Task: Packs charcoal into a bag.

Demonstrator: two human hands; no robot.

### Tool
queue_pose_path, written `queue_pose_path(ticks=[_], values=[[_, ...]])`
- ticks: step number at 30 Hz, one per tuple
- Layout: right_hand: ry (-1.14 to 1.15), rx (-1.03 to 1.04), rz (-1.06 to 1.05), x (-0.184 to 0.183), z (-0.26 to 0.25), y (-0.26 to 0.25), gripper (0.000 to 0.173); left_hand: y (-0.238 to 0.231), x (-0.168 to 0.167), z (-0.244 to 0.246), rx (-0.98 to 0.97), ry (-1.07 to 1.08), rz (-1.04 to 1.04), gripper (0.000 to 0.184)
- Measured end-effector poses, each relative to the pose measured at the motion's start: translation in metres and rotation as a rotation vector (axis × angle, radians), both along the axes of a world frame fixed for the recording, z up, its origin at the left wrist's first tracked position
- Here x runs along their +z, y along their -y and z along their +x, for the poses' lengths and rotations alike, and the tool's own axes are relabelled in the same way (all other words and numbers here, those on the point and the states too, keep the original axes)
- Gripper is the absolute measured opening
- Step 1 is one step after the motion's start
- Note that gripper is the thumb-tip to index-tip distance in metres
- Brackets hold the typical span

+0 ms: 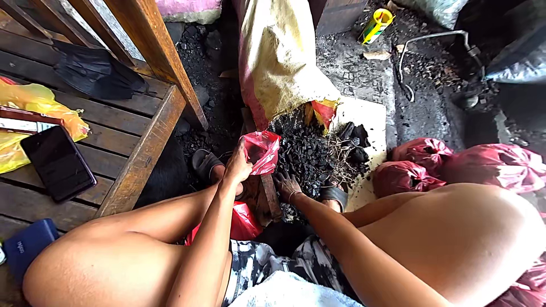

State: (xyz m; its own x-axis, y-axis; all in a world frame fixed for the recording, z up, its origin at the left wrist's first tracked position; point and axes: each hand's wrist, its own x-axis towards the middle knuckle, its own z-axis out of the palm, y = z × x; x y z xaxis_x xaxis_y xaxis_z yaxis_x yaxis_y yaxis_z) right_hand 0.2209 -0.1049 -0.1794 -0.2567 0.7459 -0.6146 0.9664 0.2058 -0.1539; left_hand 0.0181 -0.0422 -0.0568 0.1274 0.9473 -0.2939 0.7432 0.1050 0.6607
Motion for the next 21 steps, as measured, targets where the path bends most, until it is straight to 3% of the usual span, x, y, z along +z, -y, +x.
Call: queue_pose_path(ticks=[6, 10, 15, 18, 21], values=[[-0.035, -0.039, -0.006, 0.003, 0.0, -0.001, 0.08, -0.002, -0.001, -0.002, -0.008, 0.006, -0.015, 0.101], [-0.061, -0.13, -0.046, 0.001, 0.003, -0.001, 0.057, -0.002, 0.0, -0.001, -0.006, -0.003, -0.021, 0.1], [-0.067, -0.161, -0.103, 0.006, 0.002, -0.001, 0.052, -0.002, 0.001, -0.002, -0.009, -0.02, -0.023, 0.098], [-0.115, -0.275, -0.091, 0.003, 0.006, -0.009, 0.036, -0.003, 0.002, -0.001, -0.007, -0.027, -0.027, 0.097], [-0.249, -0.405, -0.115, 0.021, 0.021, -0.033, 0.036, -0.004, 0.003, -0.001, -0.012, -0.01, -0.017, 0.097]])
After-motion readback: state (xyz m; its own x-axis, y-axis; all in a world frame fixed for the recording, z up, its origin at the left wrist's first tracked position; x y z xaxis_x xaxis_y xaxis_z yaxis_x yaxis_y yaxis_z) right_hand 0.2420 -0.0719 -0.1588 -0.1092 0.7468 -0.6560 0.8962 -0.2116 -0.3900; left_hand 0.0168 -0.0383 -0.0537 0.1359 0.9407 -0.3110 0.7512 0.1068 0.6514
